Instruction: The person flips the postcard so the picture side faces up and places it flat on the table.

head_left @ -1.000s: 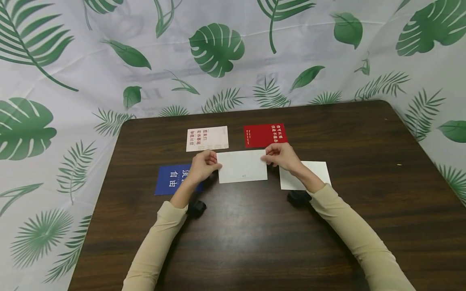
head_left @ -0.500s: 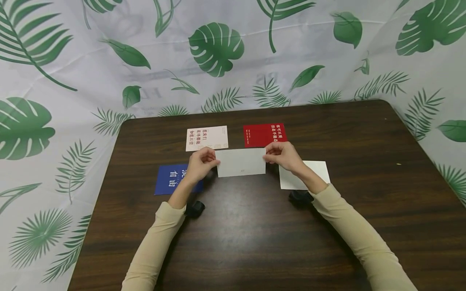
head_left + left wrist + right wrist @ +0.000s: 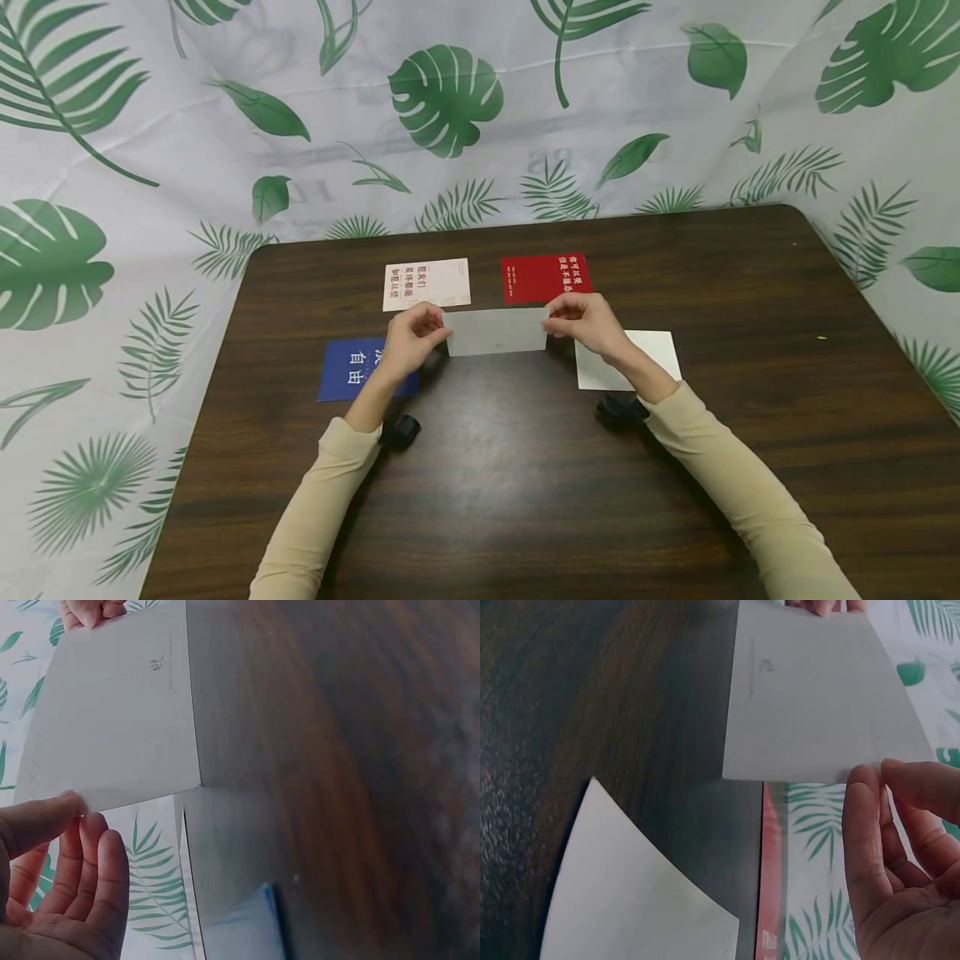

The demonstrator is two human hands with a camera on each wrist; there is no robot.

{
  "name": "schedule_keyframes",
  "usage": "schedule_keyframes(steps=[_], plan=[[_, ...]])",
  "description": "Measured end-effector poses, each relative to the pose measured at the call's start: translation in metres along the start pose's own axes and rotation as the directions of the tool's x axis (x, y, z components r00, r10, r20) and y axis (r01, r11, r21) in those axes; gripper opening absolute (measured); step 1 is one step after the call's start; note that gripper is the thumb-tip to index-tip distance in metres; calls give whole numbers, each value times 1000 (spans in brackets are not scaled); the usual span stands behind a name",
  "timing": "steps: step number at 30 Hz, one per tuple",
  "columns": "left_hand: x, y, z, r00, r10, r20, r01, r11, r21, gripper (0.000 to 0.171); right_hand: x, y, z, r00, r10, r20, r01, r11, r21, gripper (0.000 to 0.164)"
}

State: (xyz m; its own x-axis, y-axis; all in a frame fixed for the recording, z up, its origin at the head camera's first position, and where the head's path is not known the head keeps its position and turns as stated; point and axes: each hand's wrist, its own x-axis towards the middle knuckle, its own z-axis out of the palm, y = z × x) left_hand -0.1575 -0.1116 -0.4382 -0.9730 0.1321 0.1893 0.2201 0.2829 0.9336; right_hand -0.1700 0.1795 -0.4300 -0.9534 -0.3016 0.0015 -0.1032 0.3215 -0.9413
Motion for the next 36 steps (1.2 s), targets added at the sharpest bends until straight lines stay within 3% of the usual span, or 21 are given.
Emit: schedule_keyframes(steps=[6,11,14,17,20,23,30,36], plan=[[-2,-7,-3,1000,-1,3,1,998,64,10,-4,-2,0,1000,-9,-8,9,1000,-3,15],[-6,-6,-7,999,-14,42,9,993,114,8,-10,-6,-1,999,31,-11,-31,999,-32,17],[-9,-5,-9,993,-61,99,54,996,72,8,-13,-8,-2,997,72,10,-72,997,-17,20],[-11,-4,-11,977,-131,170,137,990,-26,11,-14,-9,-3,992,119,50,-121,992,35,23],[-12,-4,-14,956,-185,226,219,966,-135,17,-15,-8,-3,983,157,93,-165,982,89,26],[-12,-5,-15,942,-220,254,271,945,-185,21,-16,-6,-4,977,181,114,-194,975,112,26],[-12,-4,-12,936,-257,242,296,944,-144,18,-17,-2,1,974,194,118,-209,969,129,24],[-12,-4,-9,937,-289,196,315,942,-119,18,-18,2,9,977,191,93,-198,977,72,21]])
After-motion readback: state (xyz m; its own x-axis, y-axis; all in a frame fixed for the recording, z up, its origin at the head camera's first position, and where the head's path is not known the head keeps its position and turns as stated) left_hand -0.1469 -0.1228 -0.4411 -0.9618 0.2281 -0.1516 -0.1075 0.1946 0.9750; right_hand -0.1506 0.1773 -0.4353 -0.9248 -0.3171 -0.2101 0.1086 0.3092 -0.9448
